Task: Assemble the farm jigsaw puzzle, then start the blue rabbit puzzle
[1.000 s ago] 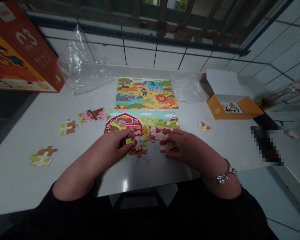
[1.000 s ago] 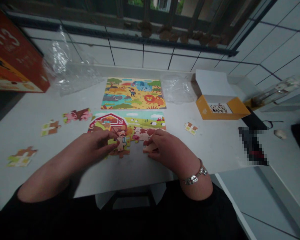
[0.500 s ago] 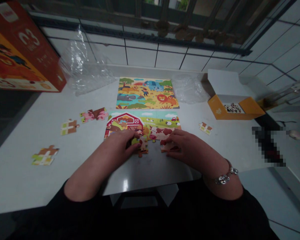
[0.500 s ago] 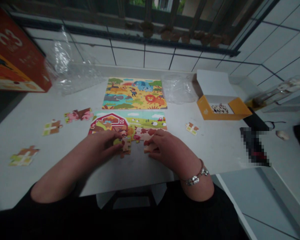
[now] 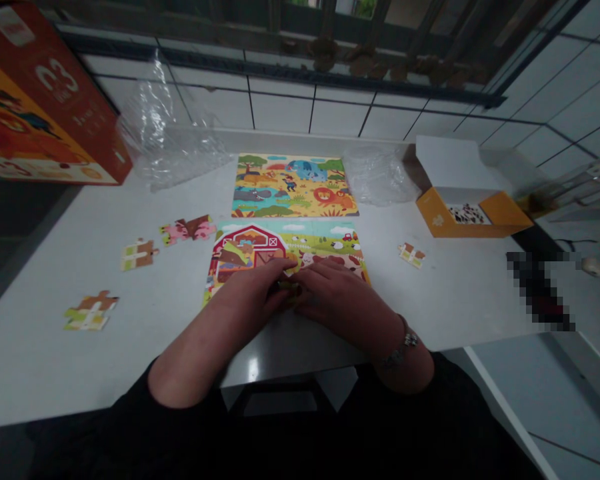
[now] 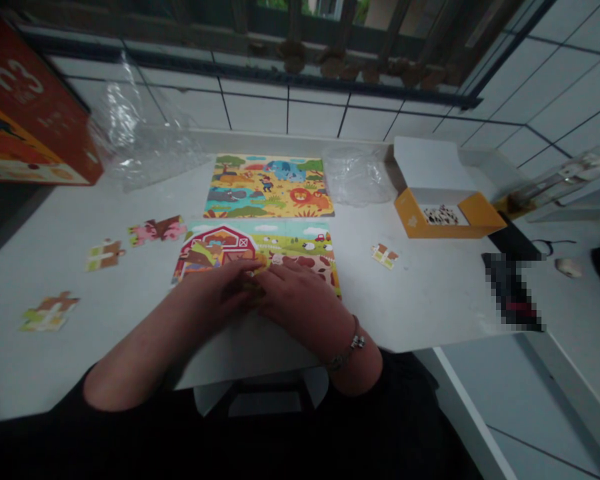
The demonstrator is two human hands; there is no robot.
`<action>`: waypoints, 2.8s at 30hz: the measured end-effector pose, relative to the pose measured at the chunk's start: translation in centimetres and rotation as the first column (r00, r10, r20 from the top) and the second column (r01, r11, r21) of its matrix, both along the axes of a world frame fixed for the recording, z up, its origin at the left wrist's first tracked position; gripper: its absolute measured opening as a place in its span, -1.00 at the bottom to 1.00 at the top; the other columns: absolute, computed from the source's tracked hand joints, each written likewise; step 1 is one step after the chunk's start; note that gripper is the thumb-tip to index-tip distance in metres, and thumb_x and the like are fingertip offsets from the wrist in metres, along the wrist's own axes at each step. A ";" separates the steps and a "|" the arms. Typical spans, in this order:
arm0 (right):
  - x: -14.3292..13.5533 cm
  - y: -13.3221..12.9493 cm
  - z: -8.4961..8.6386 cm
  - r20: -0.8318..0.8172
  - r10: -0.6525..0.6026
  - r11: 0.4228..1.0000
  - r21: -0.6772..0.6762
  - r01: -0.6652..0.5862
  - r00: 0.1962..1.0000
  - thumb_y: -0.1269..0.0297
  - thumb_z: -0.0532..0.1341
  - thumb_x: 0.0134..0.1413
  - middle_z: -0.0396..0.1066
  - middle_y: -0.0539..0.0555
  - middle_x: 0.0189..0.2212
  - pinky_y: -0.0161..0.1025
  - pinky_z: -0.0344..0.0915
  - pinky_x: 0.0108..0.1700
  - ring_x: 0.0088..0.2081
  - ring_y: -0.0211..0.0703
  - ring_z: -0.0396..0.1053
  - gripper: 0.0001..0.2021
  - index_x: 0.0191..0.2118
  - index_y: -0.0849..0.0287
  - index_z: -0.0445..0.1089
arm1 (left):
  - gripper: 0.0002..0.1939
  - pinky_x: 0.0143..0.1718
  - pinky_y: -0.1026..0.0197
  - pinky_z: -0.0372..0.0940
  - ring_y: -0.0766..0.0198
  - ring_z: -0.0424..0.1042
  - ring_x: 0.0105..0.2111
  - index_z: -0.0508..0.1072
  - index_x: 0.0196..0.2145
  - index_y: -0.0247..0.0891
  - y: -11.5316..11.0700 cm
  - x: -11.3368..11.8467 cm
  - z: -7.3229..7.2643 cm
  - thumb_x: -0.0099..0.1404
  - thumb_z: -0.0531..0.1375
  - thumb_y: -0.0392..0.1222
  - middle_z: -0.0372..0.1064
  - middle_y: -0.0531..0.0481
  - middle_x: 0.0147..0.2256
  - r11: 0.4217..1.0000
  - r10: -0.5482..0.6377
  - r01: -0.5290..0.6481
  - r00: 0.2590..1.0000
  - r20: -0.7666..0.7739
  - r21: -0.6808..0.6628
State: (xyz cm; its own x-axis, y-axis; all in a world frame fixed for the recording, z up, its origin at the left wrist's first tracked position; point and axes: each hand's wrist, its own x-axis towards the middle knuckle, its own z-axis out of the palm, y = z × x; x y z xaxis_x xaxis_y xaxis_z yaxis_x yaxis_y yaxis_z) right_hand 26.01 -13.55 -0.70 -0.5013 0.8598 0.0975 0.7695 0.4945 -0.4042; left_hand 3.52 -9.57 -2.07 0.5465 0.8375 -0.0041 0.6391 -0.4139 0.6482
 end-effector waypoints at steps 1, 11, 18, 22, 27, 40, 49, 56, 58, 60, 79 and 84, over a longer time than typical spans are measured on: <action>0.0 0.0 0.0 0.011 -0.004 1.000 -0.001 0.004 1.000 0.33 0.43 0.36 0.63 0.25 0.07 0.14 0.44 0.28 0.15 0.17 0.55 -0.71 0.13 0.13 0.49 | -0.48 0.13 -0.05 0.50 -0.02 0.67 0.04 0.50 0.31 -0.11 0.0 -0.1 -0.1 0.43 0.28 -0.30 0.66 -0.15 0.11 1.000 0.010 -0.009 1.000 -0.008 0.004; 2.1 -0.3 0.1 0.034 0.050 0.998 0.025 -0.051 0.998 0.42 0.33 0.39 0.66 0.23 0.06 0.18 0.44 0.30 0.17 0.20 0.55 -0.84 0.01 0.13 0.53 | -0.28 0.34 -0.17 0.39 -0.15 0.49 0.28 0.57 0.22 -0.06 0.7 -1.7 -1.0 0.13 0.62 -0.13 0.51 -0.17 0.26 0.988 -0.152 0.152 0.988 -0.019 0.036; 3.0 -0.2 1.0 0.028 0.082 0.997 -0.016 -0.082 0.996 0.51 0.33 0.34 0.66 0.20 0.07 0.18 0.36 0.44 0.22 0.15 0.54 -0.83 -0.05 0.12 0.55 | -0.56 0.35 -0.17 0.38 -0.11 0.49 0.26 0.61 0.17 -0.12 0.8 -1.6 -1.1 0.35 0.46 -0.20 0.49 -0.21 0.25 0.979 -0.191 0.192 0.981 -0.024 0.061; 2.5 0.0 0.9 0.016 0.065 0.997 -0.053 -0.064 0.998 0.52 0.33 0.34 0.61 0.22 0.03 0.14 0.45 0.34 0.17 0.12 0.52 -0.87 -0.16 0.13 0.55 | -0.75 0.27 -0.12 0.43 -0.06 0.51 0.19 0.62 0.05 -0.14 0.7 -1.2 -1.0 0.43 0.37 -0.19 0.51 -0.19 0.15 0.975 -0.197 0.197 0.980 -0.004 0.107; 2.1 0.0 0.7 -0.013 0.071 0.995 -0.066 -0.071 0.997 0.47 0.33 0.39 0.58 0.21 -0.01 0.10 0.47 0.31 0.10 0.06 0.52 -0.92 -0.14 0.15 0.57 | -0.83 0.22 -0.11 0.45 -0.05 0.50 0.15 0.60 -0.03 -0.18 0.5 -0.6 -1.2 0.44 0.34 -0.21 0.49 -0.20 0.10 0.971 -0.198 0.201 0.980 -0.035 0.127; 2.7 0.2 -0.2 -0.037 0.050 0.999 -0.015 -0.051 0.998 0.43 0.36 0.44 0.60 0.17 -0.02 -0.07 0.51 0.15 0.04 -0.02 0.52 -0.91 -0.09 0.15 0.64 | -0.87 0.00 0.00 0.46 0.04 0.49 -0.05 0.62 -0.07 -0.22 0.3 0.7 -2.2 0.48 0.26 -0.28 0.46 -0.17 -0.05 0.952 -0.217 0.214 0.976 -0.009 0.217; 6.5 0.9 0.2 0.060 -0.169 0.983 0.085 0.164 0.984 0.37 0.24 0.50 0.64 0.17 -0.03 -0.02 0.49 0.09 -0.02 0.03 0.56 -0.80 -0.01 0.09 0.65 | -0.82 -0.03 -0.01 0.44 0.05 0.47 -0.08 0.65 -0.13 -0.22 0.4 0.4 -2.3 0.51 0.21 -0.28 0.45 -0.19 -0.04 0.934 -0.244 0.248 0.969 -0.049 0.257; 15.9 0.6 -1.6 0.270 -0.692 0.721 0.208 0.661 0.670 0.27 0.24 0.35 0.64 0.42 -0.01 0.15 0.47 0.00 -0.07 0.28 0.59 -0.65 0.12 0.28 0.60 | -0.83 -0.02 -0.04 0.44 0.03 0.47 -0.08 0.64 -0.12 -0.21 0.3 0.3 -1.9 0.50 0.21 -0.28 0.44 -0.19 -0.03 0.934 -0.249 0.248 0.968 -0.029 0.257; 16.6 0.5 -2.2 0.284 -0.689 0.721 0.171 0.671 0.667 0.29 0.26 0.29 0.66 0.39 -0.02 0.12 0.48 -0.02 -0.08 0.27 0.60 -0.65 0.12 0.27 0.60 | -0.86 -0.01 -0.03 0.44 0.03 0.47 -0.08 0.64 -0.11 -0.22 0.3 0.3 -1.7 0.50 0.24 -0.27 0.44 -0.19 -0.03 0.939 -0.248 0.246 0.968 -0.024 0.241; 16.5 0.5 -2.4 0.271 -0.675 0.733 0.146 0.664 0.686 0.28 0.28 0.27 0.66 0.36 -0.05 0.10 0.48 -0.04 -0.09 0.25 0.61 -0.64 0.12 0.26 0.59 | -0.88 -0.02 -0.01 0.44 0.04 0.48 -0.08 0.64 -0.12 -0.23 0.3 0.3 -1.6 0.49 0.26 -0.27 0.44 -0.19 -0.03 0.942 -0.246 0.246 0.969 -0.027 0.230; 12.8 -1.0 2.7 -0.189 -0.553 0.767 -0.495 0.407 0.812 -0.14 0.31 0.31 0.59 0.07 -0.38 -0.20 0.33 -0.30 -0.37 -0.11 0.47 -0.64 -0.23 0.09 0.51 | -0.89 -0.02 0.03 0.43 0.06 0.48 -0.05 0.60 -0.10 -0.21 0.3 0.3 -1.9 0.51 0.25 -0.27 0.46 -0.17 -0.01 0.939 -0.230 0.229 0.973 -0.027 0.257; 10.9 -0.5 1.6 -0.361 -0.554 0.765 -0.577 0.288 0.750 0.00 0.39 0.28 0.61 0.01 -0.33 -0.20 0.46 -0.29 -0.32 -0.07 0.58 -0.58 0.16 0.02 0.46 | -0.90 -0.02 0.01 0.44 0.05 0.48 -0.04 0.59 -0.10 -0.21 0.3 0.3 -1.7 0.50 0.25 -0.26 0.46 -0.17 -0.02 0.936 -0.240 0.241 0.970 -0.037 0.255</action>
